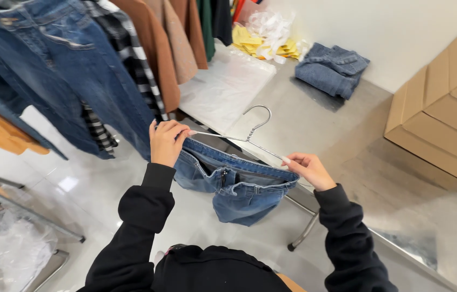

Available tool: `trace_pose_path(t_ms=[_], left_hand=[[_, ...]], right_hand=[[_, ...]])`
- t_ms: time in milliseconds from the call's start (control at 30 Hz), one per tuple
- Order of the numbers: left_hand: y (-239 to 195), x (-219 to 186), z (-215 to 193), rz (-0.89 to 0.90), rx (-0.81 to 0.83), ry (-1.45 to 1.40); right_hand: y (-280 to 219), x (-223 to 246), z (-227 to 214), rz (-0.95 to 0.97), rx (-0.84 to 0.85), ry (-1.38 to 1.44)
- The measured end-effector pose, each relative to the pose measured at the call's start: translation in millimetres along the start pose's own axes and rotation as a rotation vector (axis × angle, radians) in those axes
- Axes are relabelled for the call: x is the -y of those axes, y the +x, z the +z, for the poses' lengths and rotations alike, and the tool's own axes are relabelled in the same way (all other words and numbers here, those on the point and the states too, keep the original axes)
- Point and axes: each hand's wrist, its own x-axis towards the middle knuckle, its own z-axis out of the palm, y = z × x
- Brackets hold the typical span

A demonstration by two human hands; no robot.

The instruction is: The person hangs a black and white checkered shirt on a metal hanger and places it on a clothing rack. They then pick up folded blue jeans from a table, unfold them, and hang them on a green plastic hanger before placing them on the rack. The person repeats this process with another pair of jeans using a metal hanger.

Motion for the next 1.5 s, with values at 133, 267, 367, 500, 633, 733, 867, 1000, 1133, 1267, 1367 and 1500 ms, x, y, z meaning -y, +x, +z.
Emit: trace_pose_path(t_ms=[133, 267, 367, 500, 633, 733, 867, 1000, 1133, 1267, 1367, 1500], left_hand=[[-5.0, 12.5, -26.7, 0.013, -0.085, 0.087], [-10.0, 21.1, -55.8, -0.033, -0.158, 0.049], [-11.0, 27.4, -80.5, -0.032, -0.225, 0.038], [-7.8, 50.5, -116.8, 0.008, -0.232, -0.014], [-3.6, 81.5, -147.0, -0.021, -0.235, 0.040], [12.2, 82.0, -161.0, -0.025, -0.330, -0.138], [34.8, 75.8, -174.3, -0.062, -0.342, -0.138], [42.5, 94.0, -195.5, -0.315, -0.320, -0.117], [56.1, 119.1, -214.8, -0.447, -0.369, -0.206], [75.6, 147.7, -231.6, -0.561, -0.406, -0.303], [90.5, 162.6, -249.7, -0.576, -0.388, -0.320], [102.2, 169.3, -269.9, -0.569, -0.453, -0.382]], right_hand=[[22.5, 23.7, 45.0, 0.034, -0.075, 0.037], [46.2, 34.7, 65.6, 0.073, -0.050, 0.027], [62.9, 40.5, 82.8, 0.075, -0.024, 0.005], [72.7, 86.2, 125.6, 0.077, -0.007, 0.025], [93.9, 111.1, 169.3, 0.079, 0.030, 0.048], [111.4, 131.0, 210.5, 0.040, 0.063, 0.032], [133.8, 164.6, 270.9, -0.012, 0.150, 0.148], [177.7, 178.2, 312.4, -0.092, 0.141, 0.220], [200.8, 223.9, 363.3, -0.154, 0.144, 0.288], [228.9, 267.0, 411.4, -0.252, 0.132, 0.388], [256.2, 291.1, 443.6, -0.308, 0.114, 0.437], [290.7, 308.5, 475.7, -0.364, 0.052, 0.468]])
